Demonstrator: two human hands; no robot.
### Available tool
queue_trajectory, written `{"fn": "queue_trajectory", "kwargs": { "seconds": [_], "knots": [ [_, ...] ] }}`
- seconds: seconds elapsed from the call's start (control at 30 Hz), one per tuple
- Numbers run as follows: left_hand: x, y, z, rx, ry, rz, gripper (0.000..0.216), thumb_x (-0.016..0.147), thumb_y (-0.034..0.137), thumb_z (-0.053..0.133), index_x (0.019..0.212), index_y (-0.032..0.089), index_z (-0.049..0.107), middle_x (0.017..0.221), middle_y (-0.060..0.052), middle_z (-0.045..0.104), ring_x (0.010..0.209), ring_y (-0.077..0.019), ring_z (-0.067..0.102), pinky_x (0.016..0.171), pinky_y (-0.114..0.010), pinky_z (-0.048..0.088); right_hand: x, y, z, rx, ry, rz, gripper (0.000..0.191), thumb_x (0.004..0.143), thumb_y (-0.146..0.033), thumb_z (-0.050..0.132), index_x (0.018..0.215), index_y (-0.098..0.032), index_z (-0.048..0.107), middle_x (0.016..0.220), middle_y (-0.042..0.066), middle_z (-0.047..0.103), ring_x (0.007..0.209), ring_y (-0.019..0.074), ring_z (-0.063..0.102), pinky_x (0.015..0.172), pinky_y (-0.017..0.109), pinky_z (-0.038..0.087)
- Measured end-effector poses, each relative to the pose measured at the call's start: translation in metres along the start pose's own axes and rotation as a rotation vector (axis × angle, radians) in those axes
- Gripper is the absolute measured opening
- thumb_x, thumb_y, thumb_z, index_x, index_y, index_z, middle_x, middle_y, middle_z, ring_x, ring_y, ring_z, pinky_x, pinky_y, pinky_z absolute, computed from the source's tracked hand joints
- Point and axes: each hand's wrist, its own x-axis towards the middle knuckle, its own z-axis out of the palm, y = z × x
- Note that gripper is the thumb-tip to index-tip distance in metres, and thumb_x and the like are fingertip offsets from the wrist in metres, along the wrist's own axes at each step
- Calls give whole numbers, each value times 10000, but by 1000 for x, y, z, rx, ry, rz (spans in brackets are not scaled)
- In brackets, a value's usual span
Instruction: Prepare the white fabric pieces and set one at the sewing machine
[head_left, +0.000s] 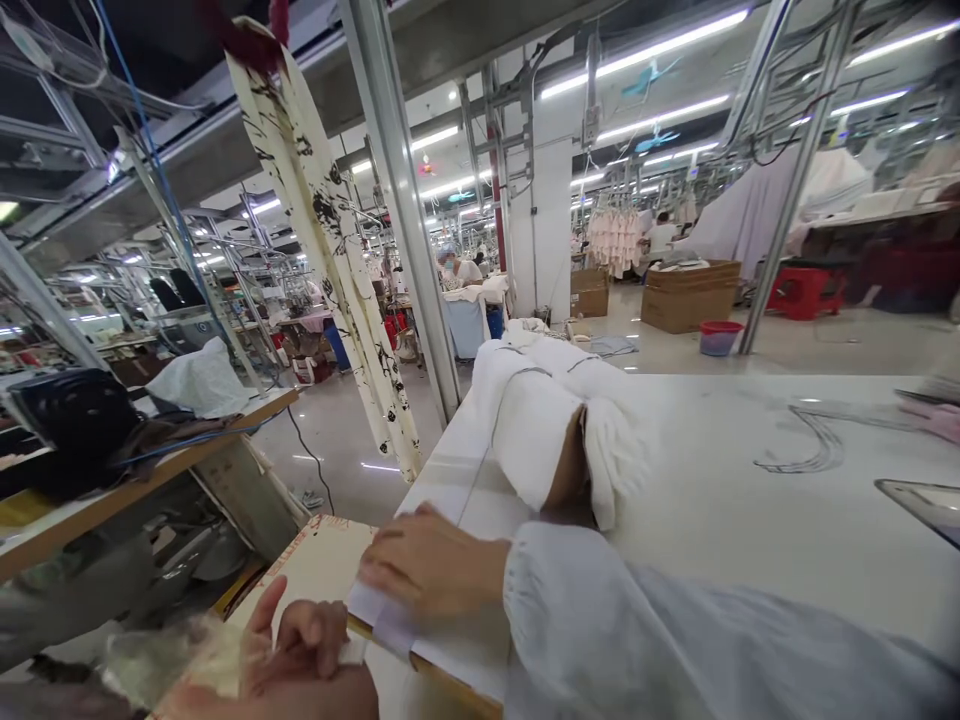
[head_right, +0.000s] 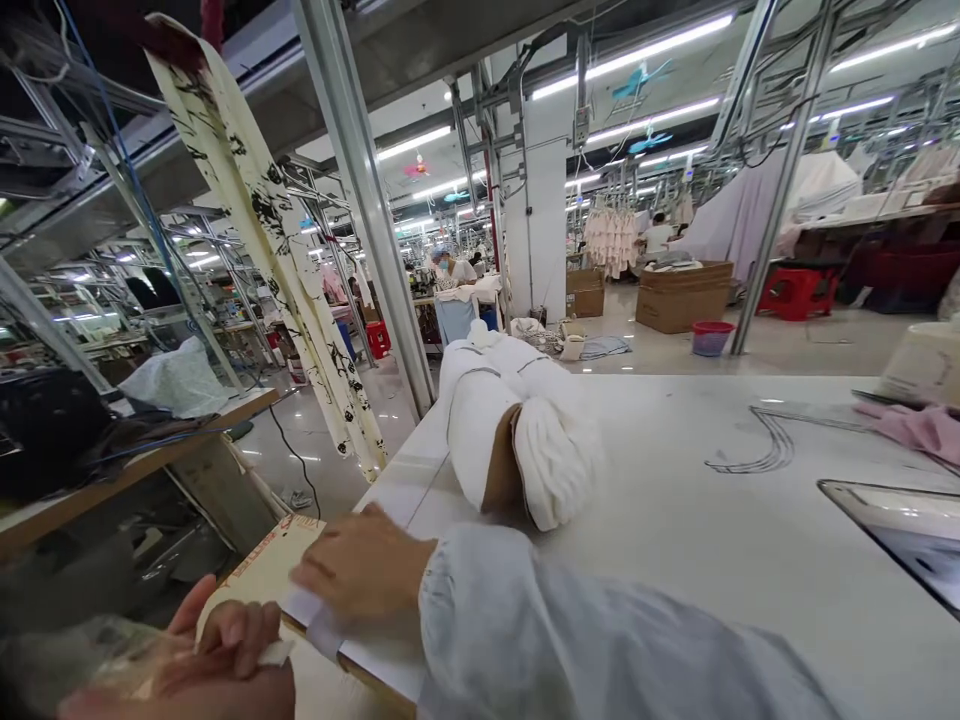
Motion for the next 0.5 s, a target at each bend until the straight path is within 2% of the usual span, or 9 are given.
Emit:
{"fn": "queue_trajectory", "kwargs": {
  "seconds": [0.07, 0.1, 0.2, 0.33, 0.4, 0.5],
  "knots": [
    [3, 1, 9, -53, 51, 10, 595, 831, 618, 130, 832, 188, 540, 428, 14, 305, 412, -156, 269, 394, -246, 295, -1, -20, 2, 118, 26, -187, 216, 1013, -259, 440, 1003, -160, 632, 942, 23, 649, 888, 154, 587, 808, 234, 418],
    [4, 2, 13, -68, 72, 15, 587, 854, 590, 127, 826, 179, 545, 451, 12, 316, 426, -153, 292, 403, -238, 304, -2, -26, 3, 175, 52, -230, 169, 992, -227, 483, 1006, -144, 629, 916, 24, 648, 854, 146, 589, 771, 211, 417],
    [2, 3, 21, -106, 76, 26, 550, 880, 577, 163, 814, 185, 542, 481, 22, 309, 413, -142, 250, 382, -238, 267, -3, -28, 10, 260, 95, -167, 108, 919, -170, 594, 993, -112, 646, 860, 17, 653, 761, 134, 587, 704, 191, 410],
    [1, 2, 28, -82, 5, 33, 575, 894, 575, 140, 804, 185, 552, 466, 9, 340, 409, -148, 251, 377, -247, 230, 2, -13, 20, 281, 104, -46, 127, 936, -199, 602, 1022, -142, 677, 834, -20, 672, 711, 98, 590, 623, 154, 404],
    [6, 2, 28, -88, 37, -5, 580, 895, 572, 170, 804, 167, 575, 504, -5, 396, 459, -147, 342, 426, -233, 296, 6, -3, 20, 242, 108, -48, 132, 926, -179, 621, 1041, -139, 671, 889, -16, 679, 750, 97, 601, 654, 153, 413],
    [14, 3, 19, -120, 140, -42, 508, 896, 517, 276, 783, 135, 590, 606, -16, 459, 597, -127, 464, 585, -217, 397, 11, 14, 13, 139, 101, -85, 101, 916, -111, 608, 992, -123, 673, 924, 20, 681, 797, 135, 605, 709, 199, 419]
  ]
}}
